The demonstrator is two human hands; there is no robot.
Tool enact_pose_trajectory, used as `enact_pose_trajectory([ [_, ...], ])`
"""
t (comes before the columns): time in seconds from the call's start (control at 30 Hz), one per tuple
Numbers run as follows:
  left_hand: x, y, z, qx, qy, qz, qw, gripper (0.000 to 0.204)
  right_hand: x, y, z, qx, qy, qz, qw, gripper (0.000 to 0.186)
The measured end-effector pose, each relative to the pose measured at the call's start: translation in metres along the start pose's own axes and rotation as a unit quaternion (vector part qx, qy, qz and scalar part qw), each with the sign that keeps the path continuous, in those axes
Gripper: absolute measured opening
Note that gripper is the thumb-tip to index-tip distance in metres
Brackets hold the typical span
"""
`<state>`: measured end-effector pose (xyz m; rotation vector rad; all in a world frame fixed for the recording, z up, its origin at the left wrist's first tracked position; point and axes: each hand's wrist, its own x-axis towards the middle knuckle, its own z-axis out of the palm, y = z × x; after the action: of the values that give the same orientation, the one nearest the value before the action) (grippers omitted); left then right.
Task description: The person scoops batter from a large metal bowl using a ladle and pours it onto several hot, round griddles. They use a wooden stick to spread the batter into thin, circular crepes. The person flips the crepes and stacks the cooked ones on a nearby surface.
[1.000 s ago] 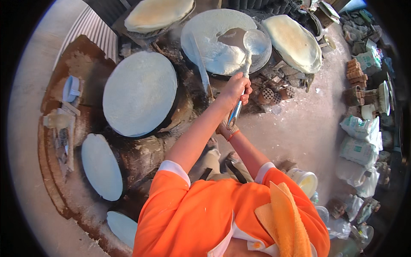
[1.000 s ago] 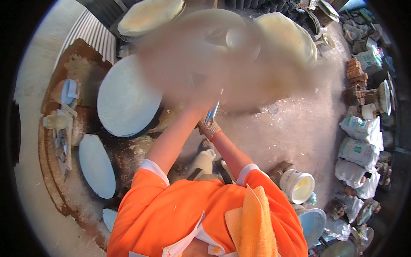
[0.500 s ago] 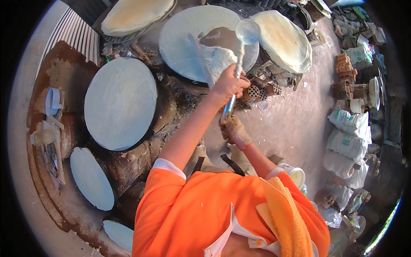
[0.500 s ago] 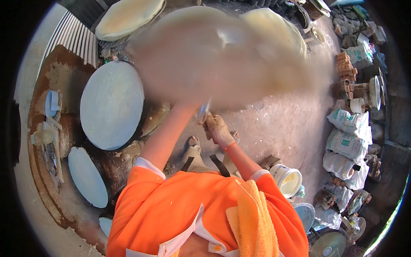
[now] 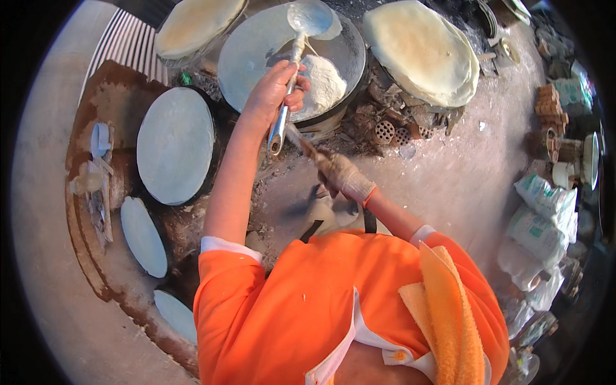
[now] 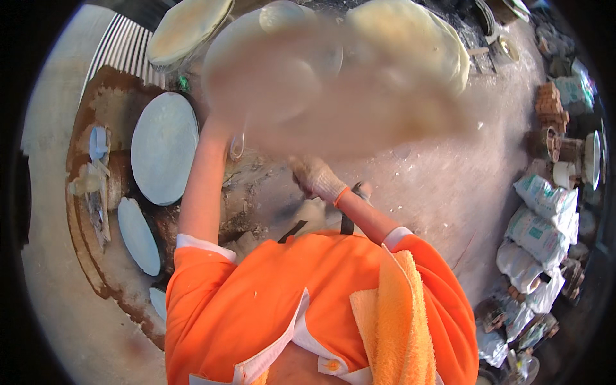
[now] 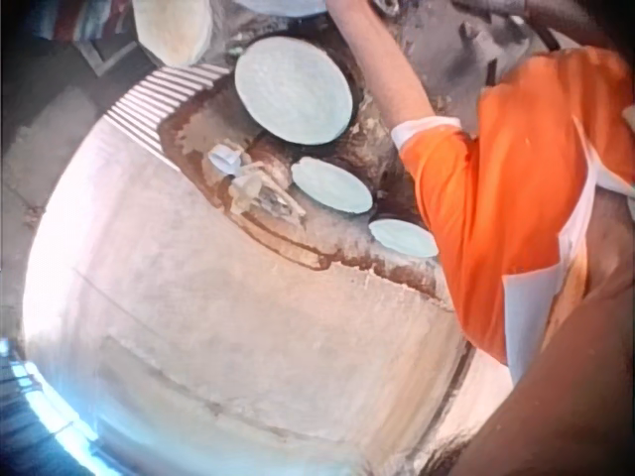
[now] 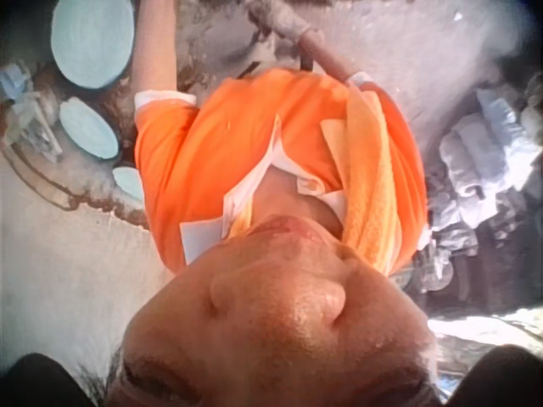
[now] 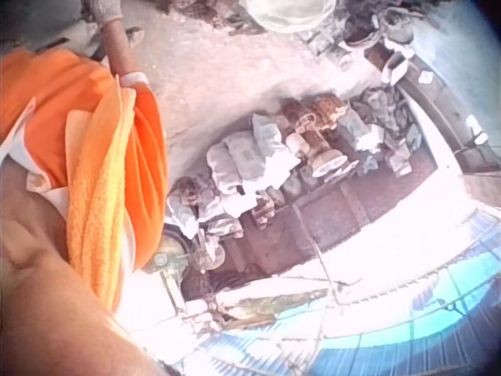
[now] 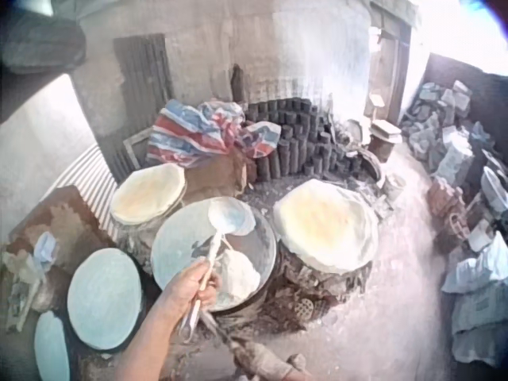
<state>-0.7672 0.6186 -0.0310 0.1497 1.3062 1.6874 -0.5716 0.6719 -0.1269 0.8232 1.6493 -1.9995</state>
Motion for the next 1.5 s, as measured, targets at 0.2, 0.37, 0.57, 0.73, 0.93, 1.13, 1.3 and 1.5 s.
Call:
enact_pose_trajectory([
  [0.2, -0.015, 0.042, -0.004, 0.122, 0.043, 0.031, 0.991, 0.019, 0.0, 0.049, -0.081, -0.189, 0.129, -0.067, 0.971, 0.044],
  [0.37, -0.011, 0.063, -0.02, -0.009, -0.1, 0.107, 0.989, 0.019, 0.004, -0.051, -0.111, -0.195, 0.175, -0.034, 0.965, 0.041],
  [0.57, -0.035, 0.055, -0.013, -0.023, 0.029, 0.025, 0.999, 0.021, -0.003, 0.031, -0.113, -0.214, 0.126, -0.061, 0.967, 0.045],
  [0.73, -0.08, 0.005, -0.01, -0.099, 0.096, 0.052, 0.989, 0.021, -0.005, -0.03, -0.164, -0.182, 0.094, -0.043, 0.978, 0.038],
  [0.93, -0.124, -0.031, 0.025, -0.129, 0.195, 0.016, 0.972, 0.026, 0.03, -0.029, -0.189, -0.206, 0.052, 0.014, 0.977, 0.034],
  [1.13, -0.136, -0.025, 0.023, -0.116, 0.16, -0.01, 0.98, 0.026, 0.084, -0.138, -0.206, -0.429, 0.262, -0.187, 0.844, 0.031],
  [1.3, -0.114, -0.02, -0.014, -0.132, 0.051, -0.038, 0.989, 0.022, 0.083, -0.162, -0.136, -0.5, 0.28, -0.176, 0.801, 0.028],
  [1.5, -0.099, -0.005, -0.054, -0.089, -0.02, -0.077, 0.993, 0.017, 0.078, 0.009, -0.087, -0.587, 0.343, -0.181, 0.711, 0.044],
])
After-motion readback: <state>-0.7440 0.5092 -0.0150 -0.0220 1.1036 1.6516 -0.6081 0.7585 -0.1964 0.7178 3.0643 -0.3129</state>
